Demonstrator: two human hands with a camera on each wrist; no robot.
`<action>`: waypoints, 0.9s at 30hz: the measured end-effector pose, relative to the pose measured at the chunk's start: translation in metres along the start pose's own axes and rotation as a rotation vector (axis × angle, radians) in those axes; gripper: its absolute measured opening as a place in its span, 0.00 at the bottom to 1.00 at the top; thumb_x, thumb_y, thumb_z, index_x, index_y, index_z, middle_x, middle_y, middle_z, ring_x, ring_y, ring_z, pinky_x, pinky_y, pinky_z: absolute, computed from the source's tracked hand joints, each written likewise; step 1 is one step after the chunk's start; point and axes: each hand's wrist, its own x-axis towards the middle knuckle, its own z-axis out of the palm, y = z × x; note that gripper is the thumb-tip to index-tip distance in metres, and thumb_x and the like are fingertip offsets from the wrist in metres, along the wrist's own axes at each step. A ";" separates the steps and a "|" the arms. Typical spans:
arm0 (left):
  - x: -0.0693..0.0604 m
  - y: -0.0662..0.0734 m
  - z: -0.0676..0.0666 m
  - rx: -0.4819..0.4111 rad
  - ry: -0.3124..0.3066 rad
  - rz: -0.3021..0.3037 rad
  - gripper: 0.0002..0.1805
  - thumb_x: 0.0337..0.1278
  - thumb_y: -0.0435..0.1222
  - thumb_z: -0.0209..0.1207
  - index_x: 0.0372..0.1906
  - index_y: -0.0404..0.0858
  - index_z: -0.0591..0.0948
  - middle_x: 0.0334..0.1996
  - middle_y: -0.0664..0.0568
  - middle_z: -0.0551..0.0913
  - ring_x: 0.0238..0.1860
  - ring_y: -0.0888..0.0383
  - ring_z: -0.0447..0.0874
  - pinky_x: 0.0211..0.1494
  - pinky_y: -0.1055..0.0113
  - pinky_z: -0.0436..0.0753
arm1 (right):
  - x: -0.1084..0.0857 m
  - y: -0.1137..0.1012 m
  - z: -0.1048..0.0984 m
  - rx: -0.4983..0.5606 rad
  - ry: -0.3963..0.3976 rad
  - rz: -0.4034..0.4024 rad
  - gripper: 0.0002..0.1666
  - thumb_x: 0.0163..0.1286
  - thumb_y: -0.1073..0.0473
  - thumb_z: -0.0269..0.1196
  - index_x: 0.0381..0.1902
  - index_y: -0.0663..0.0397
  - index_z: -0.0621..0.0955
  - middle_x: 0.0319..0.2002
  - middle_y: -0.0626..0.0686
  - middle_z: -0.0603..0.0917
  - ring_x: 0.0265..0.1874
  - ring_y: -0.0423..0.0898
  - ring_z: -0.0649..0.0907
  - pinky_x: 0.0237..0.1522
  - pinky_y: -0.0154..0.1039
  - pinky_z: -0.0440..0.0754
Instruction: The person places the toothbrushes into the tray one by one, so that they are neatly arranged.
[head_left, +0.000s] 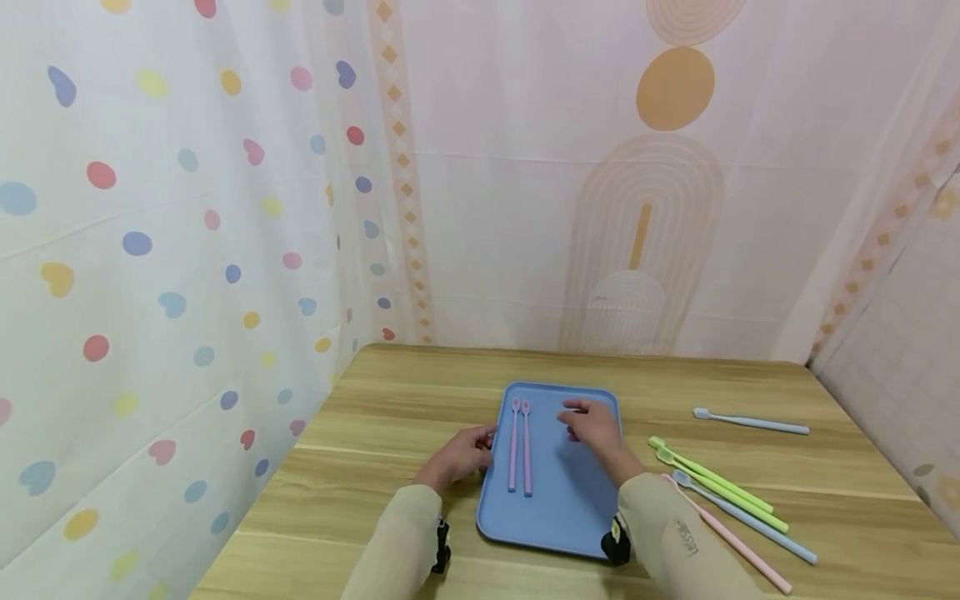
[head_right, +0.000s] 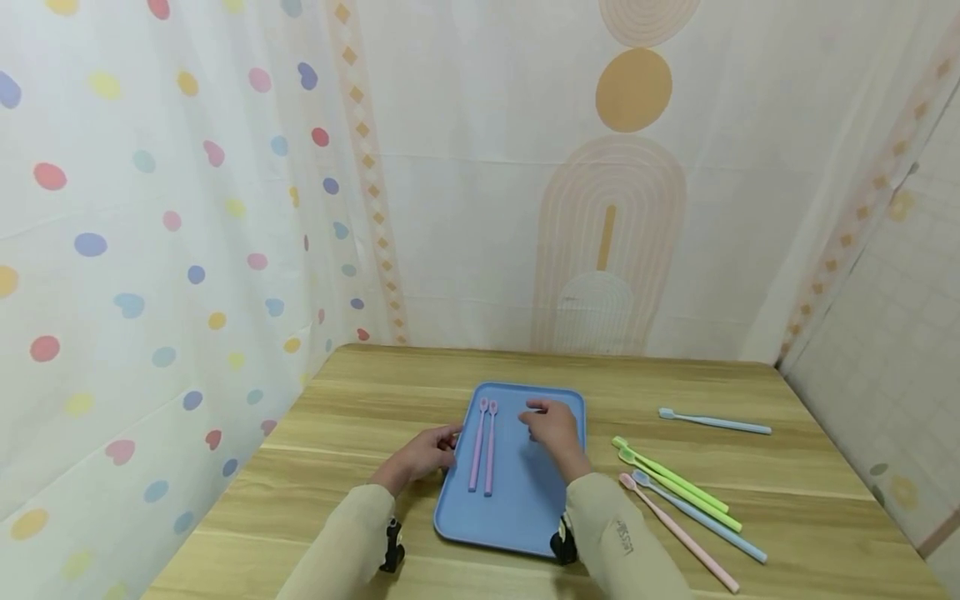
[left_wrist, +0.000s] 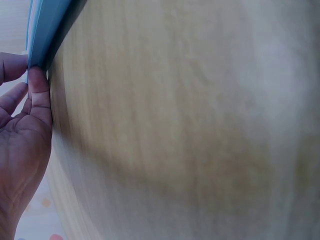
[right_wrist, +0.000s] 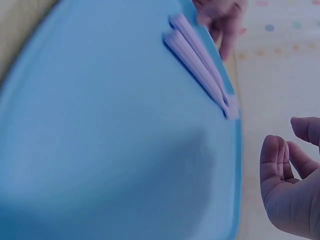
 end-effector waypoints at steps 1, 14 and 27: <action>0.000 0.000 0.000 -0.001 0.001 -0.001 0.38 0.49 0.24 0.56 0.72 0.33 0.67 0.36 0.47 0.72 0.34 0.54 0.70 0.31 0.65 0.69 | 0.001 0.000 -0.006 0.000 0.001 0.006 0.22 0.67 0.65 0.63 0.57 0.71 0.79 0.41 0.60 0.84 0.33 0.49 0.82 0.35 0.37 0.83; -0.002 0.003 0.001 -0.019 0.007 0.000 0.39 0.48 0.22 0.55 0.72 0.32 0.67 0.36 0.47 0.72 0.35 0.54 0.70 0.31 0.66 0.69 | 0.008 0.010 -0.086 0.009 0.013 -0.041 0.28 0.72 0.61 0.58 0.64 0.75 0.72 0.56 0.71 0.77 0.49 0.63 0.79 0.49 0.48 0.81; -0.002 0.003 0.000 -0.017 0.009 -0.010 0.39 0.48 0.23 0.55 0.72 0.33 0.67 0.36 0.47 0.72 0.35 0.54 0.70 0.31 0.66 0.69 | 0.017 0.034 -0.159 -0.177 0.024 0.017 0.34 0.74 0.53 0.55 0.69 0.72 0.66 0.65 0.74 0.68 0.57 0.69 0.76 0.56 0.57 0.75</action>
